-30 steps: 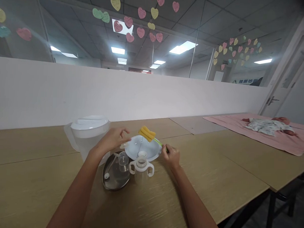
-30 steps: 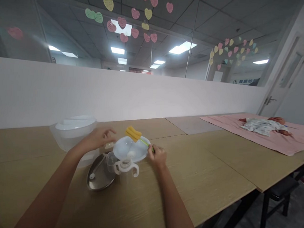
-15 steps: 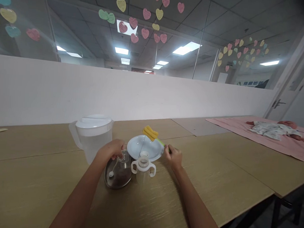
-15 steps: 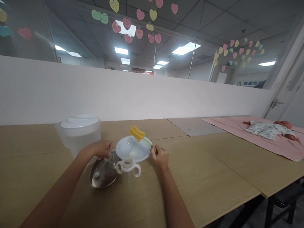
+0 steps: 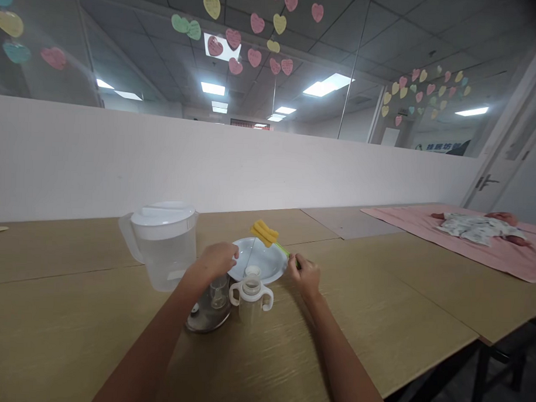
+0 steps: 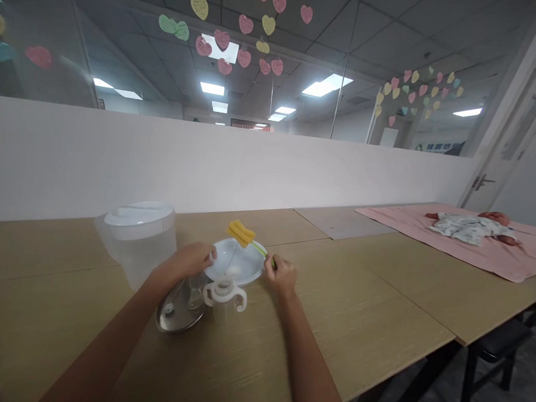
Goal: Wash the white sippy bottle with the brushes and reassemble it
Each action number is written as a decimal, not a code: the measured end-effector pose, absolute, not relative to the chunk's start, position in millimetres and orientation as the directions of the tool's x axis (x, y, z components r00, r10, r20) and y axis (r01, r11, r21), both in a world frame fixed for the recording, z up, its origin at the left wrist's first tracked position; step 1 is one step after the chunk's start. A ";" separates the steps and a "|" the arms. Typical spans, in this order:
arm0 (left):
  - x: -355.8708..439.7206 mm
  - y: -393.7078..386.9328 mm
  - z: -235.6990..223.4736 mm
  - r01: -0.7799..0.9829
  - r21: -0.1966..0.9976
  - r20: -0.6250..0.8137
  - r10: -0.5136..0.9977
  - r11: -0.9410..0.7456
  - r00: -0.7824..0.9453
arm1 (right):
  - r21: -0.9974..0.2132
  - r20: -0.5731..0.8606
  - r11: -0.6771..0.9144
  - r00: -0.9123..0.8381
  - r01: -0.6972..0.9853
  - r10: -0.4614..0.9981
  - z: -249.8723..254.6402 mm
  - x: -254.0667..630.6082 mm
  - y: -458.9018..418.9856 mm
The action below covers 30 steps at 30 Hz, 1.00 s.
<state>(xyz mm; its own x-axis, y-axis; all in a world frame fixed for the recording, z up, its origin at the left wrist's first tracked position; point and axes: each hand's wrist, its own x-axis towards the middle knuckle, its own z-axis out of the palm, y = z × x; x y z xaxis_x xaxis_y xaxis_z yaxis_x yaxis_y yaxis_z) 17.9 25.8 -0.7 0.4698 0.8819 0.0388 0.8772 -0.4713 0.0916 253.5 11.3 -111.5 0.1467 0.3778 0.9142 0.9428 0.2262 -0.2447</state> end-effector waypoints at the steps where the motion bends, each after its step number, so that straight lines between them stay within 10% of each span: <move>1: 23.1 26.8 -4.2 0.860 0.094 0.068 0.865 -0.502 0.498 | -0.243 0.914 0.226 0.145 0.943 0.379 -111.7 253.5 11.4; 14: 48.4 45.8 -40.3 0.732 0.350 0.000 0.782 -0.584 0.624 | -0.258 0.899 0.213 0.153 0.942 0.411 -111.9 251.8 10.0; 30: 30.2 38.6 14.9 0.304 0.782 0.432 0.824 -0.545 0.365 | -0.157 0.955 0.093 0.127 0.983 0.269 -113.8 254.5 14.1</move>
<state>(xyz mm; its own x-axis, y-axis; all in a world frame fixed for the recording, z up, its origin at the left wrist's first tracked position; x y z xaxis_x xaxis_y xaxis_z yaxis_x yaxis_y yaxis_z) 30.2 38.6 14.9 0.3653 0.8244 0.4324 0.3040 -0.5447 0.7816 254.5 14.1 -113.8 0.1266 0.2694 0.9547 0.9833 0.0927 -0.1566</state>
